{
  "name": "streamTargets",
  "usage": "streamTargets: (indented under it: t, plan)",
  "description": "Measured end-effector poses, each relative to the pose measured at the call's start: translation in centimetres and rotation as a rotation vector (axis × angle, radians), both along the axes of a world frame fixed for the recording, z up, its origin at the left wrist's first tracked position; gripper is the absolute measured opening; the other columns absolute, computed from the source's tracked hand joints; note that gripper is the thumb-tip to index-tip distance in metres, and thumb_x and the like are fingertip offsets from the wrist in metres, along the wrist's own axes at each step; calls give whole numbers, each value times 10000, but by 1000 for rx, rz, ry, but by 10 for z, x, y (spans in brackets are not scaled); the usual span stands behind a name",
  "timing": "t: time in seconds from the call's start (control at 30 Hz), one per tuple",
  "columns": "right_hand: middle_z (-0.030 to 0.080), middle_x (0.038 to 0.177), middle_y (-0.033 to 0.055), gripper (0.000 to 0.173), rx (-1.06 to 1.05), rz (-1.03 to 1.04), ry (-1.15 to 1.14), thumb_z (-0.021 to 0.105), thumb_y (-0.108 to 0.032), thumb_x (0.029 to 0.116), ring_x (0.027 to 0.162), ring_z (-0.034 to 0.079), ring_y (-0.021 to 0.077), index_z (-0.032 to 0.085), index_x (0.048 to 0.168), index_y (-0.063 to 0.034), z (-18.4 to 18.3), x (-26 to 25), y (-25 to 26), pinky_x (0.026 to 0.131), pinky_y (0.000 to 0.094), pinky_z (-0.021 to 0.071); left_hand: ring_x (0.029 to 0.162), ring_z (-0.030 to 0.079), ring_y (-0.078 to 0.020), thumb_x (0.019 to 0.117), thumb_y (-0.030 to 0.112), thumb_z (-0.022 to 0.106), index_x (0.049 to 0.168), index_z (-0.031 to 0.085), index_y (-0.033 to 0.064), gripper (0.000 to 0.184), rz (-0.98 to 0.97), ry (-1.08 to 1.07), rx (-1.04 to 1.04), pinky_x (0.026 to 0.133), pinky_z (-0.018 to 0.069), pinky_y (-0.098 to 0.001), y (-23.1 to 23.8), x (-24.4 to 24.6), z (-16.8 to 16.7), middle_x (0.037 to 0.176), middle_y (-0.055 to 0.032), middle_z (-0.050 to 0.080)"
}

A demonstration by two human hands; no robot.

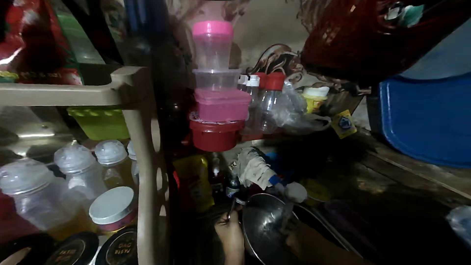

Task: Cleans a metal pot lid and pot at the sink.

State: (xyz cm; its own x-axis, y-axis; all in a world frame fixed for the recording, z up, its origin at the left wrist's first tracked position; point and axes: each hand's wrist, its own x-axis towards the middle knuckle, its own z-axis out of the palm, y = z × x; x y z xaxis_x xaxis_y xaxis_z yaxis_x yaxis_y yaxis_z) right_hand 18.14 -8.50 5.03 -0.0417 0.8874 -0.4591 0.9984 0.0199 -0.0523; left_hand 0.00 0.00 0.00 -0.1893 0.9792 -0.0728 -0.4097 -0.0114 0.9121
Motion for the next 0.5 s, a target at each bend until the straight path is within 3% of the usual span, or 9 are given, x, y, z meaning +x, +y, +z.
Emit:
streamTargets:
  t: [0.07,0.13,0.2,0.27,0.37,0.4,0.5]
  plan:
    - [677,1125,314,353,2,23,121,605,-223,999,1100,636,491,688,1097,106,-23,1,-8,979,653,465,514,610,-121,945,6,629,717,715,-15,244,37,-15,10,496,520,-269,1,4,-5,636,-93,683]
    - [693,906,300,310,54,159,252,658,-220,945,861,688,487,700,950,86,-40,0,-13,746,684,522,517,612,-119,951,4,624,701,696,-15,260,56,-15,-8,499,520,-267,-1,4,-4,636,-94,682]
    - [681,1056,302,321,-212,-17,265,602,-210,1011,1017,661,470,681,1112,83,0,-41,-11,872,679,494,499,590,-117,949,-1,633,687,674,-17,265,65,-23,-49,484,512,-268,-3,5,-1,602,-83,645]
    - [647,1210,282,365,-326,-179,413,470,-213,1083,1148,619,409,622,1281,54,24,-67,-4,987,599,461,465,539,-106,949,1,630,660,637,-2,289,57,-12,-74,456,477,-259,-4,4,1,552,-58,580]
    - [655,1210,237,340,-158,-268,753,470,-180,1083,1117,624,314,624,1307,24,6,-77,-4,987,500,477,484,548,-113,961,27,615,674,637,-2,290,16,-2,-80,472,482,-268,-8,-1,0,566,-61,584]
    - [649,1257,228,343,-93,-257,773,505,-173,1060,1172,617,313,621,1324,13,-5,-79,-2,1025,504,471,507,576,-117,971,35,612,702,663,-13,278,5,-3,-73,493,505,-270,-9,-3,1,595,-72,617]
    - [581,1417,236,412,95,-177,469,532,-201,1039,1371,506,379,584,1381,24,-19,-87,6,1151,582,368,569,623,-125,984,37,578,783,712,-25,249,-31,12,-39,548,541,-273,-17,-6,2,668,-88,671]
